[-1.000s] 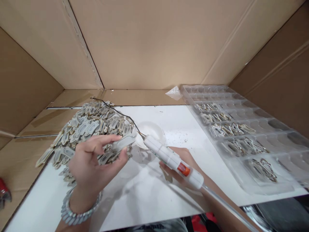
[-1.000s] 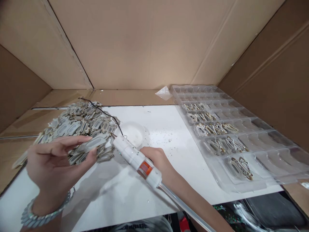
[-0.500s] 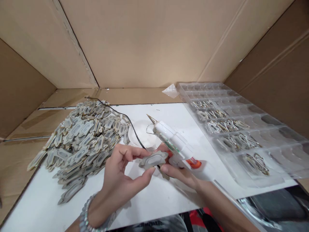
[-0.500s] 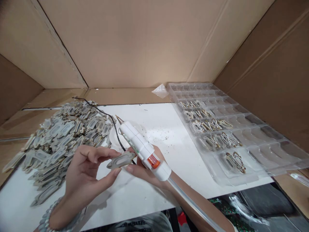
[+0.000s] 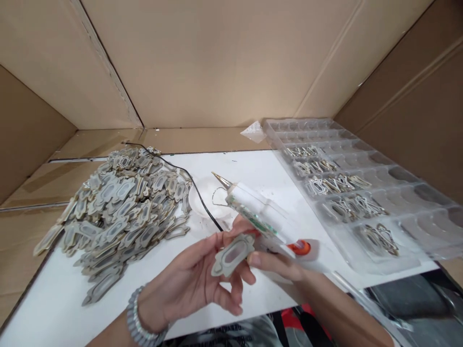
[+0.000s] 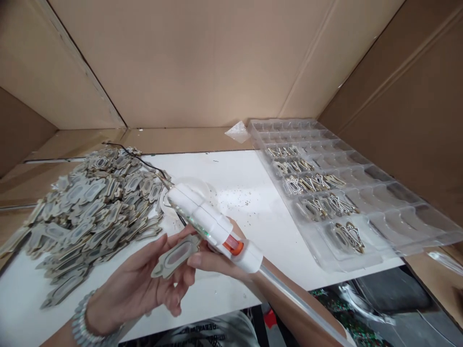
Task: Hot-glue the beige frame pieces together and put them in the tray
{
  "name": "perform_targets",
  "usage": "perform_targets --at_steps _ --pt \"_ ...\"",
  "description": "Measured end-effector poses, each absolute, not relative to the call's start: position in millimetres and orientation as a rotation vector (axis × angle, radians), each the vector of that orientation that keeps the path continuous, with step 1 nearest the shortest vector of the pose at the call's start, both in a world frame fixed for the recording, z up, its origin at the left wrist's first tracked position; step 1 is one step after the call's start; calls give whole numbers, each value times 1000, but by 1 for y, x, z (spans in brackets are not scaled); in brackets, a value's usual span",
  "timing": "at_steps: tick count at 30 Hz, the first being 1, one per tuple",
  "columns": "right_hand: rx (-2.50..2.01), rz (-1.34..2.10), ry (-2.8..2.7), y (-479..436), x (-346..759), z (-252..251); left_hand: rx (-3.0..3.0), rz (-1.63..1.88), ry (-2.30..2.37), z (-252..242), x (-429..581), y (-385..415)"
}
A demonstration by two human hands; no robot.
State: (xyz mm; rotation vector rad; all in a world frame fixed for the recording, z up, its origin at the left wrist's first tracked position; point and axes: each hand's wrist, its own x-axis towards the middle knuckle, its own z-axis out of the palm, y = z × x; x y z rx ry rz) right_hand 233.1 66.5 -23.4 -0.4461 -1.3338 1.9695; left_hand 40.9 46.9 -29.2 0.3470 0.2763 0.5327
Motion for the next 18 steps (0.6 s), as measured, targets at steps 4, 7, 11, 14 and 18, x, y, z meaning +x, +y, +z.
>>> perform_targets --at_steps 4,7,11,14,18 --pt "-649 1801 -1553 70 240 -15 246 537 180 -36 43 42" --pt "-766 1621 -1732 73 242 -11 207 537 171 -34 42 41" --pt "-838 1569 -1682 71 240 -14 265 571 242 -30 39 42" --pt "-894 1515 -1578 69 240 -21 418 720 410 -26 32 47" --pt "-938 1418 -1603 68 242 -23 775 1108 712 -22 17 58"
